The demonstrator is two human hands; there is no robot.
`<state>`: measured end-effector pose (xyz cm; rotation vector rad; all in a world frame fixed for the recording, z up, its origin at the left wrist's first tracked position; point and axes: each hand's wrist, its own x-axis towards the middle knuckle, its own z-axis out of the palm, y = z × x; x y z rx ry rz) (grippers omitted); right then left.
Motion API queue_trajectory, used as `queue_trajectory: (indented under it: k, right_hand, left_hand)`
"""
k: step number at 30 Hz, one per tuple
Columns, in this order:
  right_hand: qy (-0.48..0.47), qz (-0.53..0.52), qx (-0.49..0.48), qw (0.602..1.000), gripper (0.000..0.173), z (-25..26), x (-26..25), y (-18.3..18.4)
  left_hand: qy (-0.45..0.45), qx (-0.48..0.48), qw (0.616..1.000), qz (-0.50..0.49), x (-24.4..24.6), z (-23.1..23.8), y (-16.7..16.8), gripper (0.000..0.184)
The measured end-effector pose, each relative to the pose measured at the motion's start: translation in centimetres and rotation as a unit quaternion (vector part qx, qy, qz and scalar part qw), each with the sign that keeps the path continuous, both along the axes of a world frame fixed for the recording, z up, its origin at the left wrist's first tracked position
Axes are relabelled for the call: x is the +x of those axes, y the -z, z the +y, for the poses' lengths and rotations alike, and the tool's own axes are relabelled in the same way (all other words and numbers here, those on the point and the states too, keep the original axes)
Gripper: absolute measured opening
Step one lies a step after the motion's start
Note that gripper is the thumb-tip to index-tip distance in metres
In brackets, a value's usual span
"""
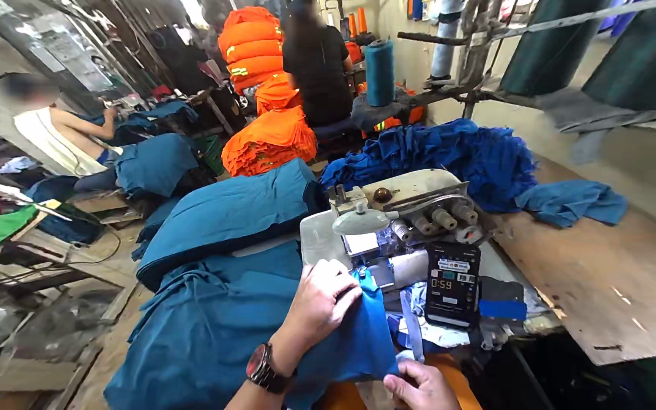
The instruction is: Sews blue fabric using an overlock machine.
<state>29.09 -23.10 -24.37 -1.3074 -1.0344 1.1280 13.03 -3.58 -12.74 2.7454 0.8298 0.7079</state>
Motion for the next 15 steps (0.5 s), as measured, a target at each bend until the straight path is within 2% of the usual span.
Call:
queue_trajectory:
  k: [5,9,12,15]
  right_hand:
    - [-0.005,0.029,-0.008,1.000,0.018,0.0,0.1,-0.7]
    - [0.006,0.033,-0.015,0.999,0.017,-0.3,0.1,-0.9]
    - [0.024,0.046,-0.020,0.998,0.013,-0.5,-0.1,-0.8]
    - [0.033,0.059,-0.019,0.998,0.011,-0.7,-0.3,-0.8]
  left_hand:
    - [-0.037,-0.077,0.995,-0.043,1.1,0.0,-1.7,0.020]
    - [-0.101,-0.060,0.993,0.033,1.1,-0.1,-1.5,0.022]
    - [-0.117,-0.100,0.984,0.092,0.9,-0.6,-2.4,0.030]
    - [-0.110,-0.089,0.987,0.078,1.1,-1.0,-2.3,0.021]
